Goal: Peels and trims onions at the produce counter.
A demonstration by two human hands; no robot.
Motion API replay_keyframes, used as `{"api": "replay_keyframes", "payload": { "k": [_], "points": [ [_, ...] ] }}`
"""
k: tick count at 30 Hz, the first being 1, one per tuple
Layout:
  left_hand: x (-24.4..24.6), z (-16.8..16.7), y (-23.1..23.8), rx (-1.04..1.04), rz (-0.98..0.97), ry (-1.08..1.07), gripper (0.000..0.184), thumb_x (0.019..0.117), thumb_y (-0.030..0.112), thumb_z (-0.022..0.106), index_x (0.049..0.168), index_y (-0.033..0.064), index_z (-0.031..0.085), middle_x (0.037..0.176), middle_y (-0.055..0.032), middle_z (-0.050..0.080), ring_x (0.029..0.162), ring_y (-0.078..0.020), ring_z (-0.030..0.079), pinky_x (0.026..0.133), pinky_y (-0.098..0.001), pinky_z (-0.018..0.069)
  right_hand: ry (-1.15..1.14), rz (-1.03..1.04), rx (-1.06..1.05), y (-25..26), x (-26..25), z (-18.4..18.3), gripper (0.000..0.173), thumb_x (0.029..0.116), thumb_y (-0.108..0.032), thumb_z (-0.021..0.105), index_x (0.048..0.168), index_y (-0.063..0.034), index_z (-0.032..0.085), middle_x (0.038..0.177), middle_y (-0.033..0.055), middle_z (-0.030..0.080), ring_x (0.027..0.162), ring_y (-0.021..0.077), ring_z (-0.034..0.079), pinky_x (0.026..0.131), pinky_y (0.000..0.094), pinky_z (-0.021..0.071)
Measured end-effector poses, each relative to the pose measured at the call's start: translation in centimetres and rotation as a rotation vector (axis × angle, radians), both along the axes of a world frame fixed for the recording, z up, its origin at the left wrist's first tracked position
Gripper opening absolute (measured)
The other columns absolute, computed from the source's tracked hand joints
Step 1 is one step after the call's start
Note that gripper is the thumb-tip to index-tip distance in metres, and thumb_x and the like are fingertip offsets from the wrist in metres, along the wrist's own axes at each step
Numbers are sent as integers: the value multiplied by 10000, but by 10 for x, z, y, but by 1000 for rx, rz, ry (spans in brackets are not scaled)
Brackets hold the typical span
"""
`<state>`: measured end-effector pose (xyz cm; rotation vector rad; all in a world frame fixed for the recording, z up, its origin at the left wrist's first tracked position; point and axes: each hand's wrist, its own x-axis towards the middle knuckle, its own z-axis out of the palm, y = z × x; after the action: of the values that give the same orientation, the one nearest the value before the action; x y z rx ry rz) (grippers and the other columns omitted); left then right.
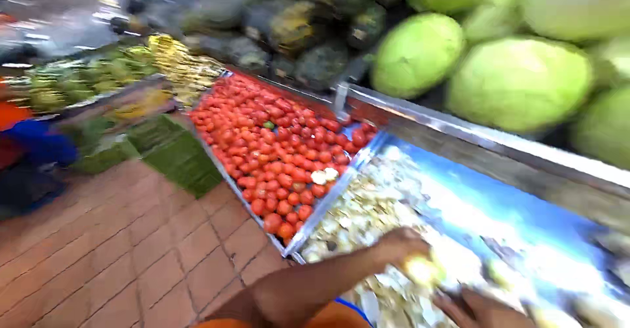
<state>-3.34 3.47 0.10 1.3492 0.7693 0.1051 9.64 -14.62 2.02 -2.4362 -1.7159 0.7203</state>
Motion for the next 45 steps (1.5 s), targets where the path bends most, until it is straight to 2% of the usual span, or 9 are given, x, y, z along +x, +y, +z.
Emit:
{"api": "replay_keyframes", "payload": {
  "k": [5, 11, 15, 19, 23, 31, 36, 41, 45],
  "points": [
    [9, -16, -12, 11, -83, 115, 455, 979, 336, 671, 1359, 101, 585, 1140, -171, 682, 993, -272, 680, 869, -484, 568, -92, -87, 293, -4, 14, -28, 748, 793, -839, 599, 810, -96, 677, 656, 78, 621, 626, 301, 661, 561, 552, 536],
    [12, -20, -18, -23, -62, 159, 417, 994, 372, 634, 1317, 109, 604, 1096, -168, 687, 950, -279, 682, 827, -483, 568, -145, 34, 347, -19, 1, -52, 756, 935, -795, 402, 676, -118, 615, 558, 66, 564, 542, 272, 642, 479, 503, 507],
    [16, -16, -12, -162, 1, 113, 393, 1023, 407, 545, 1286, 119, 596, 1098, -153, 667, 926, -264, 668, 765, -440, 568, -6, 147, 119, -28, -8, -63, 786, 970, -773, 352, 792, -62, 634, 671, 144, 627, 676, 362, 687, 591, 574, 526],
    [20, -12, -14, -77, -72, 139, 432, 1003, 383, 581, 1353, 132, 561, 1078, -154, 686, 922, -262, 678, 799, -451, 565, -76, -76, 462, -31, 3, -53, 669, 875, -767, 567, 719, -120, 636, 565, 42, 555, 515, 245, 608, 461, 490, 495],
    [24, -12, -24, -31, -127, 152, 406, 979, 353, 623, 1321, 136, 591, 1045, -154, 687, 886, -260, 675, 766, -444, 563, -109, -92, 362, -25, 14, -41, 703, 782, -838, 609, 739, -137, 648, 601, 21, 578, 563, 218, 625, 502, 463, 504],
    [25, -18, -20, -132, -69, 139, 395, 1006, 372, 588, 1298, 106, 593, 1055, -158, 689, 907, -261, 683, 788, -444, 570, -160, 35, 505, -33, 3, -69, 704, 952, -759, 428, 618, -150, 543, 511, 11, 479, 465, 196, 559, 418, 407, 441],
    [29, -19, -15, -424, 74, 157, 442, 1037, 416, 471, 1286, 76, 605, 1148, -179, 665, 939, -309, 683, 754, -474, 584, 51, 21, -23, -32, -3, -78, 704, 1018, -684, 388, 920, -49, 675, 813, 183, 689, 820, 401, 714, 689, 606, 545],
    [25, -26, -16, -353, 33, 143, 538, 1025, 565, 497, 1300, 122, 630, 1110, -147, 688, 897, -248, 683, 715, -388, 570, 130, -262, -344, -46, 29, -48, 410, 974, -456, 661, 1159, -90, 690, 1087, 177, 713, 1061, 399, 682, 880, 641, 528],
    [24, -23, -16, -230, -69, 102, 427, 1016, 319, 633, 1402, 155, 551, 1173, -170, 674, 992, -282, 684, 838, -441, 576, 102, -324, -28, -59, 22, -25, 649, 868, -785, 579, 836, -140, 641, 672, 45, 600, 675, 262, 645, 609, 510, 518]
  ]
}}
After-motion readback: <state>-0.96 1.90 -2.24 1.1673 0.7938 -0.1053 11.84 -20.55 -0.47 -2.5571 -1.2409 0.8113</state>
